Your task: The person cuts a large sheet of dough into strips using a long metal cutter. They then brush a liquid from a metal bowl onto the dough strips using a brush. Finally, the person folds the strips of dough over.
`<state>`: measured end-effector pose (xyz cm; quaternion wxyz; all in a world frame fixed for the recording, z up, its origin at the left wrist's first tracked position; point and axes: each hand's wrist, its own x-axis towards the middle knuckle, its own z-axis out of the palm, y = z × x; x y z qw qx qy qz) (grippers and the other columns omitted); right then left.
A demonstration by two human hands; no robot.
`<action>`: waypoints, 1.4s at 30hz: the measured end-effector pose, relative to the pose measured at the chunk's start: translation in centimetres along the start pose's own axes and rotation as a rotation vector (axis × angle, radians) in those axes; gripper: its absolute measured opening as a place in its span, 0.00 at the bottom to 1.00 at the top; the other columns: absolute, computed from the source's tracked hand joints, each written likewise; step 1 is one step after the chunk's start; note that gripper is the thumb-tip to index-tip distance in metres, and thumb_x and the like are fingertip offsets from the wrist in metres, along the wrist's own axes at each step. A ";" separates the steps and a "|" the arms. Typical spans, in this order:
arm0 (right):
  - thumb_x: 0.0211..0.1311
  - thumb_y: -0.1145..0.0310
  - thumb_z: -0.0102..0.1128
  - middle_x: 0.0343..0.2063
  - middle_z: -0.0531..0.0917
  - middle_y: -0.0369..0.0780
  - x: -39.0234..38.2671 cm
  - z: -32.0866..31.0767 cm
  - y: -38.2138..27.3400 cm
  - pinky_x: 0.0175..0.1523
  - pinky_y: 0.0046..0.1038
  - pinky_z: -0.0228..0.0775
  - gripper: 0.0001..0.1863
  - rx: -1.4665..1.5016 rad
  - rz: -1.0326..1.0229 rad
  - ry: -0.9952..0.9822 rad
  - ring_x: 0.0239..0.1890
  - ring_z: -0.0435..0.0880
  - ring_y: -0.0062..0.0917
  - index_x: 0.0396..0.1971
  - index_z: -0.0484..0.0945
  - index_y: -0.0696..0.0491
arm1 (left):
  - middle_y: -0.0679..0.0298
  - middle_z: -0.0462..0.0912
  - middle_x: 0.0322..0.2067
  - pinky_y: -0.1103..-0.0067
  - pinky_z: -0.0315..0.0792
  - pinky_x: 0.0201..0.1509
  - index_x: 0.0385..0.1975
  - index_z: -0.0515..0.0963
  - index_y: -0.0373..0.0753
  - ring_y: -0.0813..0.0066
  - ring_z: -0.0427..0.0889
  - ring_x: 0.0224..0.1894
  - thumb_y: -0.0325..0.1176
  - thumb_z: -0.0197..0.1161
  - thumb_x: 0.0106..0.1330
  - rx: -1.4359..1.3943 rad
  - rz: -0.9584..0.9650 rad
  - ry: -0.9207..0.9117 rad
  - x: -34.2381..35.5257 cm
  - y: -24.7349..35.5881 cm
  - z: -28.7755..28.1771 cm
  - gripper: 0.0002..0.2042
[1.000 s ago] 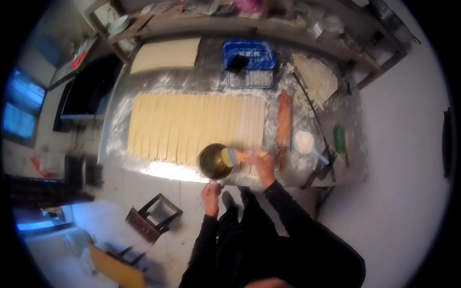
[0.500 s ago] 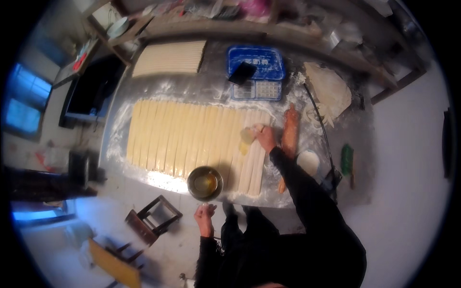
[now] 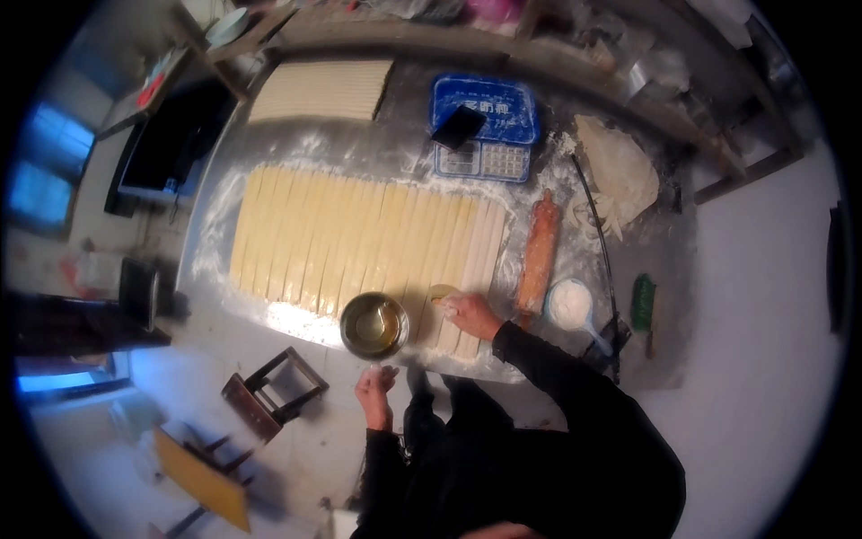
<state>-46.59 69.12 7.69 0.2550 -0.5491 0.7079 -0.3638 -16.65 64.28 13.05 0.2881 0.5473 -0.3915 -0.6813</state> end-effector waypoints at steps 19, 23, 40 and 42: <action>0.60 0.62 0.59 0.33 0.85 0.49 -1.6 1.4 -6.0 0.42 0.35 0.76 0.13 0.220 0.367 0.116 0.37 0.85 0.39 0.36 0.85 0.55 | 0.63 0.83 0.31 0.79 0.75 0.39 0.32 0.78 0.34 0.68 0.86 0.37 0.42 0.58 0.70 0.044 -0.013 -0.085 -0.9 0.6 -8.5 0.15; 0.59 0.64 0.59 0.34 0.85 0.48 1.4 -0.4 -2.7 0.39 0.35 0.76 0.13 -0.016 0.250 0.424 0.35 0.85 0.40 0.40 0.84 0.54 | 0.63 0.83 0.32 0.79 0.75 0.39 0.32 0.78 0.34 0.68 0.86 0.36 0.41 0.58 0.70 0.044 0.016 -0.124 -1.1 0.7 -9.7 0.14; 0.57 0.71 0.56 0.49 0.81 0.49 -8.7 4.0 -0.9 0.52 0.38 0.74 0.22 -0.155 0.084 0.353 0.46 0.82 0.44 0.54 0.77 0.50 | 0.61 0.83 0.32 0.80 0.74 0.38 0.35 0.79 0.33 0.69 0.85 0.36 0.41 0.57 0.71 0.046 -0.075 -0.236 -0.7 0.4 -6.4 0.15; 0.59 0.66 0.57 0.44 0.82 0.49 -11.5 6.6 -3.9 0.50 0.38 0.74 0.18 -0.077 0.146 0.237 0.44 0.83 0.40 0.50 0.80 0.53 | 0.60 0.83 0.29 0.80 0.73 0.35 0.28 0.76 0.35 0.67 0.86 0.34 0.44 0.58 0.69 0.056 -0.025 -0.215 -0.7 0.9 -5.6 0.17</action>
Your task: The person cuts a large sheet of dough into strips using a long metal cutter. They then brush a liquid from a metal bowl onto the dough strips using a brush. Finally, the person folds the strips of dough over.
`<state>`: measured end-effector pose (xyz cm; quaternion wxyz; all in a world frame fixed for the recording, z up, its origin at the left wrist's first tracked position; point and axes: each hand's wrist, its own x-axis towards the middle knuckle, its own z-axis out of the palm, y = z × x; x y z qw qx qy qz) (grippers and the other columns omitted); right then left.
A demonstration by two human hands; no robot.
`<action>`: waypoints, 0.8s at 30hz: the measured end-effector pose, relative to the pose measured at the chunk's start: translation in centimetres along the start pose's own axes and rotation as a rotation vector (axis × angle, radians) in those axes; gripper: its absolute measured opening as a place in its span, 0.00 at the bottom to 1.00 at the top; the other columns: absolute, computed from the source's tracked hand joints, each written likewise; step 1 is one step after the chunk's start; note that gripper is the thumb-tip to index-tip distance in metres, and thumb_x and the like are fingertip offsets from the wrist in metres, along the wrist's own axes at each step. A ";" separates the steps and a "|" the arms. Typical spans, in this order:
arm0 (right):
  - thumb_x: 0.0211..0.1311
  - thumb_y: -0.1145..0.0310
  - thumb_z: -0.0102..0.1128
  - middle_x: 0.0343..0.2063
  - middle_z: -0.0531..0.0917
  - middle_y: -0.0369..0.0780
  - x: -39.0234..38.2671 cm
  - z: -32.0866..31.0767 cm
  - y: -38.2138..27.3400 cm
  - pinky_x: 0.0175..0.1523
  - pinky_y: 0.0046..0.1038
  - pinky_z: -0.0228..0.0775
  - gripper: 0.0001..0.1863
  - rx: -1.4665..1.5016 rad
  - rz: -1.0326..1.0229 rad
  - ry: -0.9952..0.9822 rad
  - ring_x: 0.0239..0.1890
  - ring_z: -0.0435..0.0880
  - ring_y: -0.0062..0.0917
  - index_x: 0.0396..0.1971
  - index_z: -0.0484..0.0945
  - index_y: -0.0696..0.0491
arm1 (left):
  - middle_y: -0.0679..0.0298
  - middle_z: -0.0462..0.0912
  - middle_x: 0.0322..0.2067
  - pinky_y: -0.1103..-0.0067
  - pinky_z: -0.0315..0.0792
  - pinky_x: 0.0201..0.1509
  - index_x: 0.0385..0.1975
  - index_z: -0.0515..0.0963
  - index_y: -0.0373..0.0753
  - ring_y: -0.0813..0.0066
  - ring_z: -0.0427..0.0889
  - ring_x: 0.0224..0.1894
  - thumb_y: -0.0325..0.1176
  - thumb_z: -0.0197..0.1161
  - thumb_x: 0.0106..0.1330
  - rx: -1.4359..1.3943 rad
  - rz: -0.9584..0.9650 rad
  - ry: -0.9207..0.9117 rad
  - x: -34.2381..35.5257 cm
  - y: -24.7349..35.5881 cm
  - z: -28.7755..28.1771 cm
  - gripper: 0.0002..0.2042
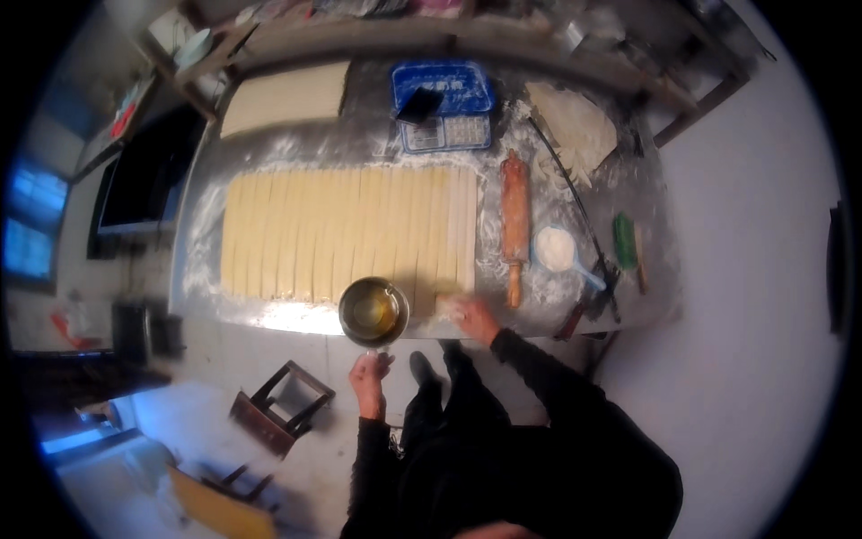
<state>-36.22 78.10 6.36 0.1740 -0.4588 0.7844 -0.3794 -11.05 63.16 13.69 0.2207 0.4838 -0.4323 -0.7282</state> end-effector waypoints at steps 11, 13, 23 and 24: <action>0.58 0.67 0.55 0.37 0.85 0.47 19.0 -11.5 3.4 0.44 0.37 0.77 0.15 0.003 0.128 0.213 0.38 0.85 0.41 0.43 0.83 0.54 | 0.60 0.85 0.32 0.80 0.74 0.39 0.35 0.80 0.33 0.70 0.85 0.36 0.41 0.58 0.70 0.046 -0.026 -0.010 1.3 0.0 3.6 0.15; 0.57 0.68 0.56 0.36 0.84 0.47 20.4 -11.1 5.8 0.44 0.39 0.76 0.15 0.002 -0.053 0.395 0.39 0.84 0.42 0.42 0.82 0.55 | 0.60 0.85 0.32 0.80 0.75 0.39 0.35 0.80 0.32 0.70 0.85 0.36 0.41 0.58 0.71 0.059 -0.039 -0.001 1.4 0.5 5.1 0.15; 0.62 0.63 0.63 0.30 0.86 0.44 9.8 -8.2 3.7 0.38 0.26 0.75 0.13 0.471 0.256 -0.046 0.28 0.83 0.25 0.32 0.84 0.59 | 0.63 0.83 0.28 0.78 0.74 0.36 0.29 0.77 0.37 0.68 0.86 0.35 0.42 0.57 0.71 0.051 -0.037 0.032 4.1 -0.5 9.0 0.15; 0.64 0.67 0.61 0.29 0.86 0.40 11.7 -11.0 -1.1 0.39 0.22 0.74 0.11 0.630 0.246 0.027 0.28 0.80 0.18 0.35 0.83 0.60 | 0.64 0.83 0.28 0.79 0.73 0.36 0.29 0.78 0.37 0.68 0.86 0.35 0.42 0.57 0.71 0.056 -0.025 0.054 4.3 -0.6 8.5 0.15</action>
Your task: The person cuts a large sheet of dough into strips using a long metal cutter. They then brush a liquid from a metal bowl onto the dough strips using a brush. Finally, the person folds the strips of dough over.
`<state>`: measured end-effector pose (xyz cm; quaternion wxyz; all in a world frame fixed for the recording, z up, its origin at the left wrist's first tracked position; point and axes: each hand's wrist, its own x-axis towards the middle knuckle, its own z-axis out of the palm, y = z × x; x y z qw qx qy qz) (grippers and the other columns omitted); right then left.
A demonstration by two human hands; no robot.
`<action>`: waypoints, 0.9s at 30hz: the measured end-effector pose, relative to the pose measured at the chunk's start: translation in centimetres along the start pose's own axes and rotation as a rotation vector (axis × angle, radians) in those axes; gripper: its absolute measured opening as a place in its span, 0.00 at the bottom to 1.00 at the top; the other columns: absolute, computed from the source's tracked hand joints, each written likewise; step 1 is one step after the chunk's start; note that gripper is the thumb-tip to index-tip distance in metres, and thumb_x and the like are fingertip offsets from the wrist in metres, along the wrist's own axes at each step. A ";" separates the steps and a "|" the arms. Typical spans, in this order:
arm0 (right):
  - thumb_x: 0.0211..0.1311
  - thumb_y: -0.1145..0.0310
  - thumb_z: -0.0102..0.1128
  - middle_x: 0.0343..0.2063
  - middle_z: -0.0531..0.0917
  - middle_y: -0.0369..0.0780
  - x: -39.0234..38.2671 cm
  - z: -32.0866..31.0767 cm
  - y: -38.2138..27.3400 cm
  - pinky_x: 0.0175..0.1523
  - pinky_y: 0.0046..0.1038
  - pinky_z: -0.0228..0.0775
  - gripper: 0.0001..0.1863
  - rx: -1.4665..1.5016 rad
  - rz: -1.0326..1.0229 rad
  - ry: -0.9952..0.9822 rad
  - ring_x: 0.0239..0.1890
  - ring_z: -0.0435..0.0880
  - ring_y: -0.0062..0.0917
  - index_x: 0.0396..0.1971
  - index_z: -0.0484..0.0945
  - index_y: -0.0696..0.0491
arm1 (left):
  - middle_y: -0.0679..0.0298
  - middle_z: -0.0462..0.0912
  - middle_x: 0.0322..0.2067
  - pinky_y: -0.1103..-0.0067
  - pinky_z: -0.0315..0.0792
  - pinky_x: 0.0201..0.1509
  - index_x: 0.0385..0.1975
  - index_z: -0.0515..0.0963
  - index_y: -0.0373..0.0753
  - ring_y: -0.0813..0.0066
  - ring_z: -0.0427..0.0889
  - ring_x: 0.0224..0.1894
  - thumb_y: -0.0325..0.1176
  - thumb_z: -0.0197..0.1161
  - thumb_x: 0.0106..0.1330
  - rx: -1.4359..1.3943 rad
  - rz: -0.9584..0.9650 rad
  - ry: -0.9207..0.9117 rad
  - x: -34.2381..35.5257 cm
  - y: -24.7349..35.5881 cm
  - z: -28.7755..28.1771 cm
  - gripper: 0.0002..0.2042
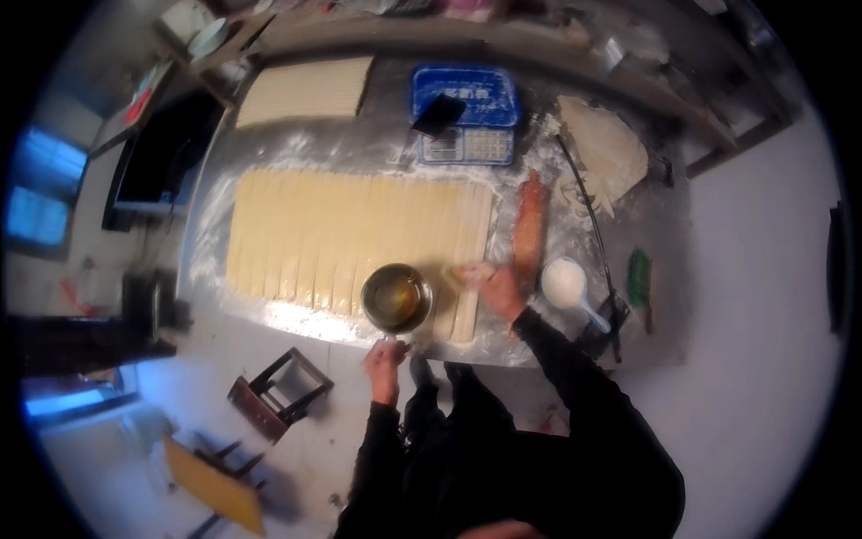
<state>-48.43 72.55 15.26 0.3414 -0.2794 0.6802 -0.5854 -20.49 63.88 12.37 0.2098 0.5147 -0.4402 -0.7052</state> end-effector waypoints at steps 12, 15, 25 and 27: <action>0.60 0.65 0.66 0.20 0.80 0.47 1.0 4.6 -2.1 0.31 0.28 0.71 0.12 -0.083 -0.060 0.186 0.22 0.79 0.21 0.30 0.82 0.60 | 0.65 0.79 0.23 0.81 0.73 0.35 0.26 0.77 0.36 0.68 0.86 0.34 0.39 0.58 0.71 0.003 0.060 -0.090 0.5 -0.2 4.6 0.14; 0.60 0.65 0.65 0.19 0.79 0.50 0.4 4.9 -1.0 0.30 0.30 0.70 0.11 -0.095 -0.024 0.219 0.20 0.78 0.23 0.30 0.82 0.59 | 0.65 0.77 0.23 0.80 0.74 0.35 0.25 0.76 0.36 0.70 0.84 0.32 0.38 0.57 0.71 -0.032 0.039 -0.082 0.4 0.1 6.2 0.14; 0.67 0.66 0.58 0.29 0.85 0.39 2.3 -3.6 -2.8 0.34 0.18 0.72 0.14 0.404 0.140 0.174 0.30 0.86 0.19 0.41 0.79 0.63 | 0.63 0.82 0.27 0.79 0.74 0.36 0.29 0.78 0.36 0.67 0.86 0.35 0.42 0.58 0.70 -0.049 -0.018 -0.028 0.7 -0.6 5.2 0.14; 0.67 0.66 0.58 0.29 0.85 0.39 4.2 -5.4 -2.5 0.34 0.19 0.72 0.14 0.377 0.128 0.224 0.31 0.85 0.19 0.41 0.79 0.63 | 0.63 0.83 0.28 0.79 0.74 0.35 0.30 0.78 0.36 0.67 0.86 0.35 0.43 0.58 0.70 -0.065 -0.019 -0.026 0.7 -1.0 4.6 0.15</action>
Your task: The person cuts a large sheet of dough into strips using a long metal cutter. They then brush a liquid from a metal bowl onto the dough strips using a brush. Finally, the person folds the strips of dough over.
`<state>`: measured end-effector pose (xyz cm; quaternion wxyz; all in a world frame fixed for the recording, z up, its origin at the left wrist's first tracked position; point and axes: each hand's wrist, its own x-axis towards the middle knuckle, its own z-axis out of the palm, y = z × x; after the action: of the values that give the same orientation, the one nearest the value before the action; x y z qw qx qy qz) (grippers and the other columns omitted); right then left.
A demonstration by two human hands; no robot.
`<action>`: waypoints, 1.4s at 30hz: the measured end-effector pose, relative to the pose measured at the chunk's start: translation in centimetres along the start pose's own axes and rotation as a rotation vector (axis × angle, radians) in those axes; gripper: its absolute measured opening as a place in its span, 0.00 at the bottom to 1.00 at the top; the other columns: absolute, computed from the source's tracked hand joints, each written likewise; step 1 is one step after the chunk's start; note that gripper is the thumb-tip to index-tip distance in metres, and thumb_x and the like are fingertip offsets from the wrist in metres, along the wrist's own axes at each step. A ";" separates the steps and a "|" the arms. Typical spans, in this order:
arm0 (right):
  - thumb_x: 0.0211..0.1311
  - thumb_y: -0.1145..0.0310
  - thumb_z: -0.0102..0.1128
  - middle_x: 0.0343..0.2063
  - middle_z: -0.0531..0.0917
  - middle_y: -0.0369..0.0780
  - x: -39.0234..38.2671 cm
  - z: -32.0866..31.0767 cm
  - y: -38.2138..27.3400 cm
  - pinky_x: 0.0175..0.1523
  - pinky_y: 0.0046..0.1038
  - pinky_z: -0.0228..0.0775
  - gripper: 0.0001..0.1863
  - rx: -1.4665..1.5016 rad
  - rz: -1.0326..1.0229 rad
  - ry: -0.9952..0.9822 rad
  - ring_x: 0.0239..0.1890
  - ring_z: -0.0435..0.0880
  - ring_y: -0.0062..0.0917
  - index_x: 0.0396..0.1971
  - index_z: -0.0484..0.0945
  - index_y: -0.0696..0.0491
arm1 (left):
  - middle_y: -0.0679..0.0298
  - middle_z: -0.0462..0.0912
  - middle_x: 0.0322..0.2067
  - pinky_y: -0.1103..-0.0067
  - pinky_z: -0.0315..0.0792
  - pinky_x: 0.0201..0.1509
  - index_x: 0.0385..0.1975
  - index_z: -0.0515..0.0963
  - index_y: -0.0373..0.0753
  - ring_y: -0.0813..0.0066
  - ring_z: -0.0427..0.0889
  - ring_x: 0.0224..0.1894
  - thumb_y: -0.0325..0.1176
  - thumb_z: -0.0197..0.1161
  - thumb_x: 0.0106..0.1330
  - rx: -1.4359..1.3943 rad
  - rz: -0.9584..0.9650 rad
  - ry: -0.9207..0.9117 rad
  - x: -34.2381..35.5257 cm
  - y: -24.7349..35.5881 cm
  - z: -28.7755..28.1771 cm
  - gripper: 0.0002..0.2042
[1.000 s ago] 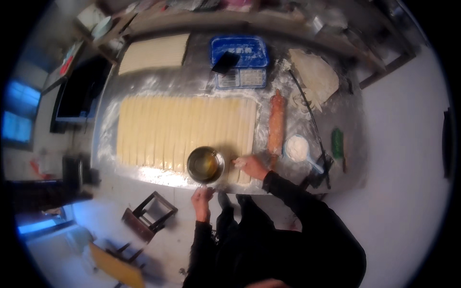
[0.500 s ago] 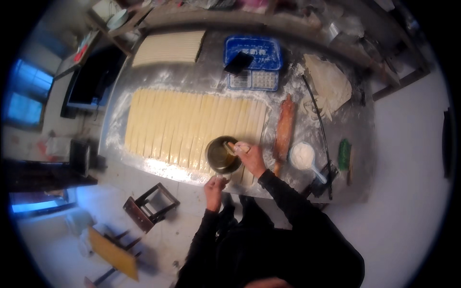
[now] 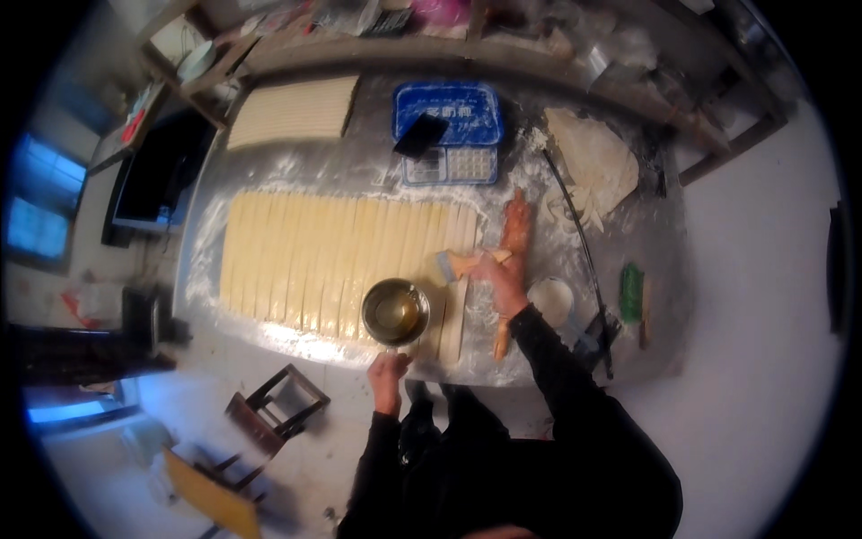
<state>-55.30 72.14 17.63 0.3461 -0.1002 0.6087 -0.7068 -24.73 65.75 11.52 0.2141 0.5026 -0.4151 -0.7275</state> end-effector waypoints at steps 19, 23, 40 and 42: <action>0.58 0.66 0.60 0.38 0.85 0.45 4.6 -0.3 13.0 0.50 0.35 0.76 0.18 -0.913 -0.647 -0.321 0.42 0.84 0.40 0.50 0.80 0.49 | 0.61 0.84 0.29 0.79 0.74 0.39 0.30 0.79 0.34 0.70 0.85 0.36 0.43 0.57 0.71 -0.013 -0.004 0.092 -2.0 0.9 -2.1 0.16; 0.60 0.64 0.59 0.37 0.86 0.45 -1.2 1.4 8.8 0.50 0.34 0.75 0.15 -0.798 -0.270 -0.523 0.42 0.84 0.40 0.45 0.83 0.51 | 0.60 0.83 0.29 0.77 0.75 0.38 0.26 0.76 0.36 0.67 0.86 0.35 0.43 0.57 0.70 -0.020 0.022 0.086 -2.2 0.7 -2.6 0.16; 0.65 0.57 0.53 0.32 0.85 0.47 1.5 1.5 5.5 0.39 0.39 0.76 0.14 -1.138 -0.337 -0.043 0.34 0.84 0.43 0.38 0.85 0.48 | 0.61 0.83 0.30 0.79 0.75 0.35 0.27 0.76 0.37 0.66 0.86 0.35 0.43 0.57 0.71 0.023 0.040 0.051 -3.0 1.1 -7.0 0.16; 0.64 0.57 0.55 0.31 0.84 0.49 6.5 -1.6 5.2 0.36 0.39 0.75 0.15 -0.995 -0.520 0.064 0.32 0.84 0.43 0.39 0.85 0.49 | 0.61 0.83 0.30 0.78 0.75 0.35 0.27 0.76 0.37 0.66 0.86 0.35 0.43 0.56 0.71 0.031 0.037 0.016 -2.9 1.7 -6.6 0.16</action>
<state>-59.10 69.30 10.65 0.0530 -0.3766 0.8342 -0.3993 -17.76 64.31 13.54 0.2229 0.5040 -0.4338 -0.7128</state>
